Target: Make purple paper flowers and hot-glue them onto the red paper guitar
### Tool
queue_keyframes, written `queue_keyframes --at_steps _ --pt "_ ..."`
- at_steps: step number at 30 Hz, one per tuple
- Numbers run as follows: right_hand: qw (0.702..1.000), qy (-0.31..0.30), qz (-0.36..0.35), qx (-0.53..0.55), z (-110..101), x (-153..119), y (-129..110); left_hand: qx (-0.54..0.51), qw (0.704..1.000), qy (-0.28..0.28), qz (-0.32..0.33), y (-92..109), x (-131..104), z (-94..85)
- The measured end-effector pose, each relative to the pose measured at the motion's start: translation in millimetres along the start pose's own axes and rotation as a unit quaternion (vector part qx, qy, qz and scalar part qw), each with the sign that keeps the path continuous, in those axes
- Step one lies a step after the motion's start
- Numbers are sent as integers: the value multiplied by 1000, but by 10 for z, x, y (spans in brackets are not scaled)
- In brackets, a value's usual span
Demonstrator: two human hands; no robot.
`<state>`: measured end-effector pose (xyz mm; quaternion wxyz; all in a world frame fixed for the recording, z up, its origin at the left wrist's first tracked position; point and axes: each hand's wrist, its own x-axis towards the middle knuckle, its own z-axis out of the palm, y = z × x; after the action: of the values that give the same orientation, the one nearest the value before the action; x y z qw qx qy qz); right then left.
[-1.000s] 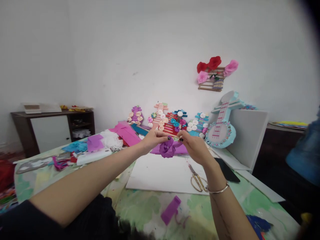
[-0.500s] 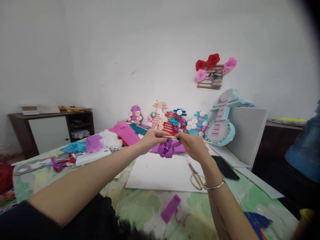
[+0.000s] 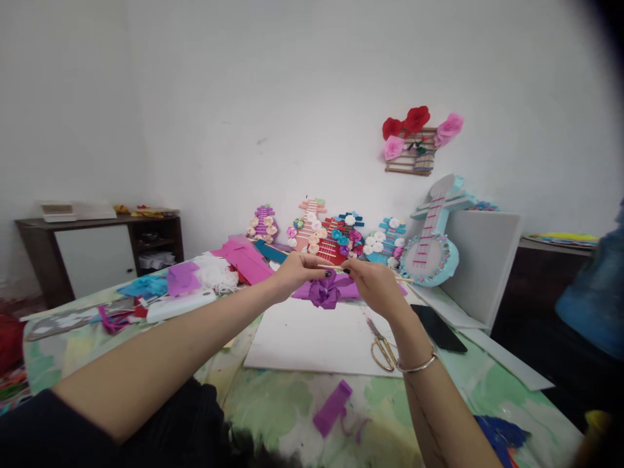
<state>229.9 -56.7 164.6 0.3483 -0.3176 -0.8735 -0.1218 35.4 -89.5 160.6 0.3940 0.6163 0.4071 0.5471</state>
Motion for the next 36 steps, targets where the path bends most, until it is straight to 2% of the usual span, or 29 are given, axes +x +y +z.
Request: queue_keyframes --at_steps 4,11,20,31,36 --pt "1000 0 -2 -13 3 0 -14 -16 1000 0 1 9 -16 4" --pt "1000 21 -13 -15 -10 -3 -76 -31 998 47 -7 28 -17 26" --pt "998 61 -12 -14 6 -9 -87 9 999 44 15 20 -5 12" --pt "999 10 20 33 -89 -15 -98 17 999 27 17 27 -17 9" --pt "997 24 23 66 -71 -8 -88 10 999 23 35 40 -32 25"
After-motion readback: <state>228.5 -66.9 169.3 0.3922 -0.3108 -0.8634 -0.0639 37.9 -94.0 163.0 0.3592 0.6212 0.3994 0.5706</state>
